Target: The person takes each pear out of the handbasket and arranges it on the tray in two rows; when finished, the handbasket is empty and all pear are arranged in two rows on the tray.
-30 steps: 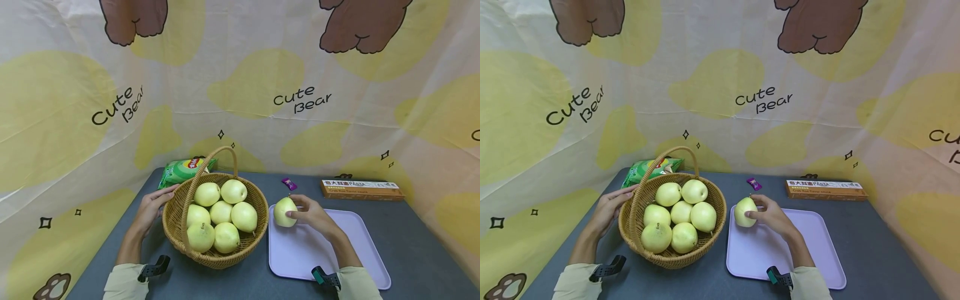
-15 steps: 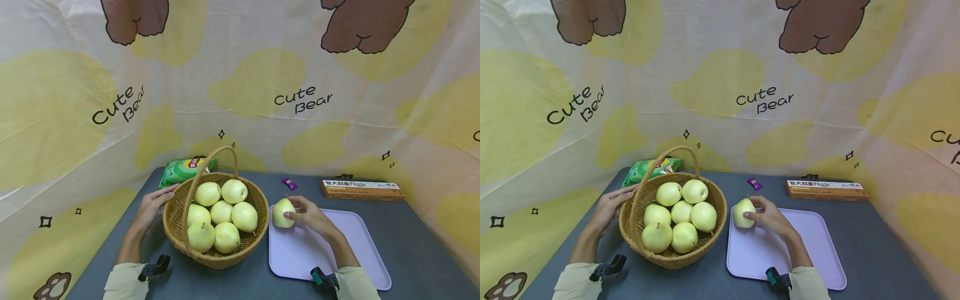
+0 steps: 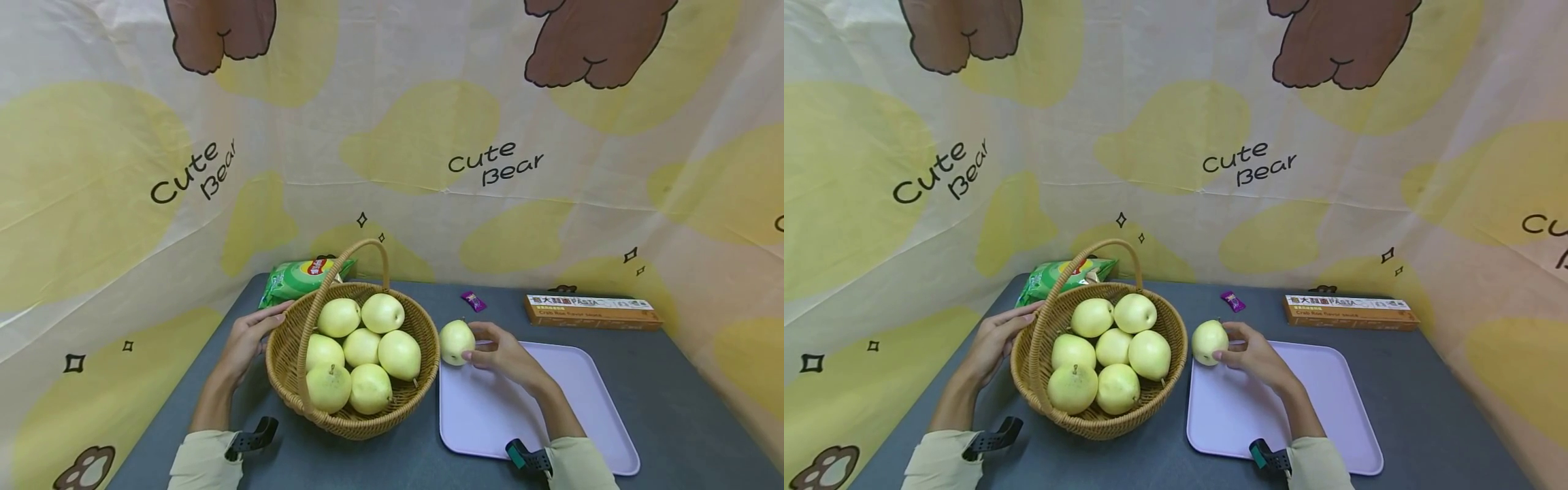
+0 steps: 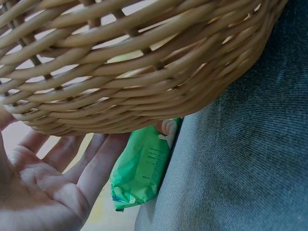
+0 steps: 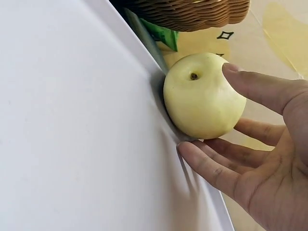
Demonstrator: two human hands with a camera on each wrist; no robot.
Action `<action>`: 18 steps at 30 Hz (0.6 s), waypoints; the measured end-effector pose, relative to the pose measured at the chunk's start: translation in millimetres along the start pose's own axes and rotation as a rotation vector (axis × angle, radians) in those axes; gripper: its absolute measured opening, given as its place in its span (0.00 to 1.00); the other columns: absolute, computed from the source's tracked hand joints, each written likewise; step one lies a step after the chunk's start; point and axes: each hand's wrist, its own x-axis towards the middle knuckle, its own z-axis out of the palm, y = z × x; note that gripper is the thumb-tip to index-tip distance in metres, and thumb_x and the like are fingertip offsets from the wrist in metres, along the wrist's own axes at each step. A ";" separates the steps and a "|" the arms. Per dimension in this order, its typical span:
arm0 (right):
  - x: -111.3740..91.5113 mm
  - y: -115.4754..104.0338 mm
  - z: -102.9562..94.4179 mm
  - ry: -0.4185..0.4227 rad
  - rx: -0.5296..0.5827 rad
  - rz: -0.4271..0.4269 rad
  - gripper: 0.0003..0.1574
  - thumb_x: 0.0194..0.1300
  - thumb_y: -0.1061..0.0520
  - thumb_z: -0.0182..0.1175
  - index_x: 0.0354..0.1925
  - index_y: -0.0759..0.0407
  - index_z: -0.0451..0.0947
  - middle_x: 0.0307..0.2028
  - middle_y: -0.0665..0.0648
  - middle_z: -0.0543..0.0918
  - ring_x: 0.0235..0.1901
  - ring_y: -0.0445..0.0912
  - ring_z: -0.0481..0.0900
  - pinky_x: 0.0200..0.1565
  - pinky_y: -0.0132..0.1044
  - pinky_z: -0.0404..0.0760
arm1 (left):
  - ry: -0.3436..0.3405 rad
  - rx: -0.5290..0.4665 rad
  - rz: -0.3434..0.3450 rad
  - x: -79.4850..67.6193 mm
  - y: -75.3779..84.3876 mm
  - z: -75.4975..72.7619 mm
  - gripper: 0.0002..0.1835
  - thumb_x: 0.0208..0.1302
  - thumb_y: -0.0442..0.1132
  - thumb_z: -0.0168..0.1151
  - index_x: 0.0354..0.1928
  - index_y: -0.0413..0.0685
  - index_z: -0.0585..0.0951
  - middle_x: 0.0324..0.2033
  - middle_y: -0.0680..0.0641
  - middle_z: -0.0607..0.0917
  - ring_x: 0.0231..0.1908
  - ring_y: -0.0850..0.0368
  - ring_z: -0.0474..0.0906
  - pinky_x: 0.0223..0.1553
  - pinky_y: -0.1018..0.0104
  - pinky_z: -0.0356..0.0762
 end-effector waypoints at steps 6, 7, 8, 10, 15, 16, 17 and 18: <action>2.5 2.4 1.8 -0.004 -0.035 -0.071 0.49 0.66 0.52 0.75 0.78 0.62 0.64 0.70 0.70 0.74 0.63 0.63 0.80 0.62 0.57 0.82 | -0.002 -0.001 0.000 0.2 -0.2 -0.1 0.28 0.82 0.47 0.58 0.74 0.38 0.75 0.62 0.48 0.84 0.53 0.67 0.86 0.48 0.62 0.89; 3.0 2.7 2.4 -0.001 -0.036 -0.081 0.49 0.66 0.53 0.75 0.78 0.62 0.64 0.70 0.70 0.74 0.63 0.63 0.80 0.62 0.58 0.81 | -0.001 0.000 -0.001 0.1 -0.3 -0.1 0.28 0.82 0.48 0.58 0.74 0.38 0.75 0.62 0.47 0.84 0.53 0.67 0.86 0.48 0.62 0.89; 3.5 3.0 2.9 0.003 -0.039 -0.089 0.49 0.66 0.53 0.75 0.77 0.63 0.64 0.69 0.70 0.75 0.62 0.63 0.80 0.62 0.59 0.81 | -0.001 0.001 -0.001 0.1 -0.4 0.0 0.28 0.82 0.48 0.58 0.74 0.38 0.75 0.62 0.47 0.83 0.53 0.67 0.86 0.48 0.62 0.89; 3.9 3.3 3.6 0.004 -0.041 -0.099 0.49 0.66 0.54 0.75 0.77 0.63 0.64 0.69 0.70 0.75 0.62 0.63 0.80 0.63 0.60 0.80 | -0.002 0.003 -0.001 -0.2 -0.6 -0.1 0.28 0.82 0.48 0.58 0.74 0.38 0.75 0.63 0.46 0.83 0.53 0.67 0.85 0.48 0.63 0.89; 3.2 3.3 3.6 0.014 -0.055 -0.085 0.48 0.66 0.54 0.76 0.77 0.60 0.66 0.69 0.68 0.76 0.62 0.62 0.80 0.62 0.60 0.80 | 0.004 0.010 -0.007 -0.4 -1.2 -0.5 0.28 0.82 0.49 0.58 0.74 0.39 0.75 0.66 0.42 0.81 0.53 0.67 0.85 0.49 0.63 0.89; 2.9 3.1 3.4 0.013 -0.059 -0.085 0.48 0.66 0.53 0.76 0.77 0.60 0.67 0.69 0.68 0.76 0.62 0.62 0.81 0.62 0.60 0.80 | 0.004 0.011 -0.008 -0.3 -1.3 -0.6 0.28 0.82 0.49 0.58 0.74 0.39 0.75 0.66 0.41 0.81 0.53 0.67 0.85 0.49 0.63 0.89; 2.7 2.7 3.4 0.014 -0.061 -0.084 0.47 0.66 0.53 0.76 0.77 0.60 0.67 0.69 0.68 0.76 0.62 0.62 0.81 0.62 0.61 0.80 | 0.006 0.012 -0.009 -0.2 -1.4 -0.7 0.28 0.81 0.49 0.58 0.74 0.39 0.75 0.67 0.40 0.81 0.53 0.68 0.85 0.49 0.63 0.88; 2.7 2.3 3.2 0.015 -0.062 -0.084 0.47 0.66 0.53 0.76 0.77 0.60 0.67 0.68 0.68 0.77 0.62 0.62 0.81 0.62 0.61 0.80 | 0.006 0.013 -0.009 -0.1 -1.4 -0.9 0.28 0.81 0.49 0.58 0.74 0.39 0.75 0.67 0.39 0.80 0.53 0.68 0.85 0.49 0.63 0.89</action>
